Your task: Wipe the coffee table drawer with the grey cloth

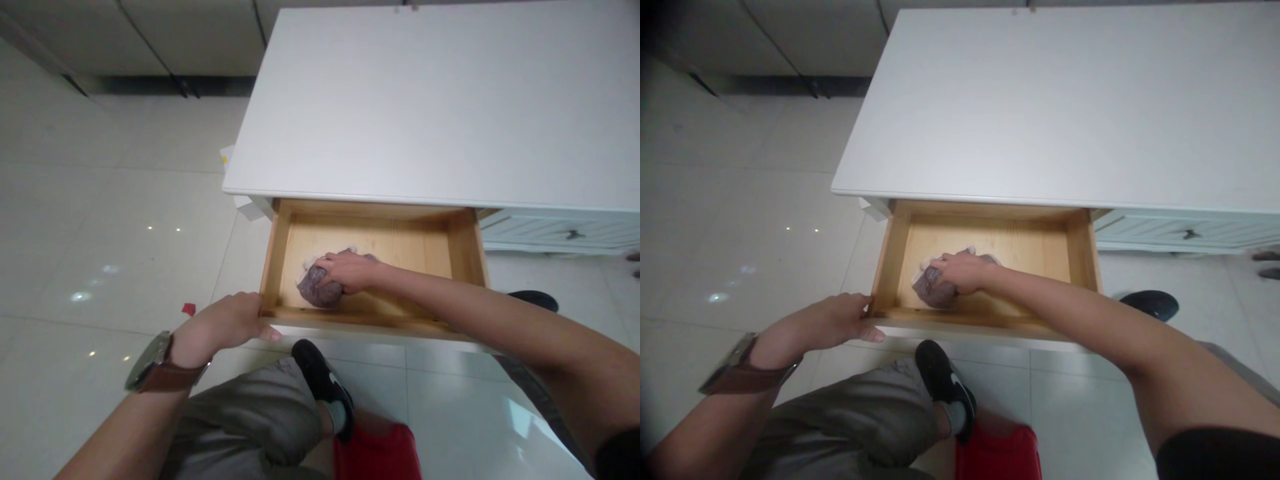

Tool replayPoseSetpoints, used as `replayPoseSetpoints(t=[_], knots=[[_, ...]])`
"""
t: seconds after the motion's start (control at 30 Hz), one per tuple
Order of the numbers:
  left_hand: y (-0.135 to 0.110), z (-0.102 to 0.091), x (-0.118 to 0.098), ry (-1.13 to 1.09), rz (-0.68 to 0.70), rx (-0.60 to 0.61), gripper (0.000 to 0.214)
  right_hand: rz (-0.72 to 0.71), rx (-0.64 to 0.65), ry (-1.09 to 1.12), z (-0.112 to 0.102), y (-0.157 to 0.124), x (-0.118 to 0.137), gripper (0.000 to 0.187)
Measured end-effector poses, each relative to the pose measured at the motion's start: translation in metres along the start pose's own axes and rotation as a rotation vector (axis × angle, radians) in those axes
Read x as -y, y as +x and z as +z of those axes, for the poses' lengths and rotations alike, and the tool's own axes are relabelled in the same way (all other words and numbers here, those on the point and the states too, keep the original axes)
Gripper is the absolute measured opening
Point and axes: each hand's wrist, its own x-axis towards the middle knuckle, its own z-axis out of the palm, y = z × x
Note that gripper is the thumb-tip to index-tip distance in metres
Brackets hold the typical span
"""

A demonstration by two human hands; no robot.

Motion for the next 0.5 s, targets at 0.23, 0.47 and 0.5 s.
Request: replayPoseSetpoints(t=[0.23,0.47,0.5], knots=[[0.002,-0.003,-0.002,-0.007,-0.036,-0.014,0.05,0.037,0.115,0.103,-0.001,-0.017,0.011,0.06],[0.003,-0.001,0.001,0.038,-0.007,0.024,0.051,0.284,0.172,0.191,0.01,-0.122,-0.003,0.043],[0.004,0.0,0.002,0.055,0.002,0.029,0.052,0.357,0.126,0.168,0.015,-0.134,-0.003,0.044]])
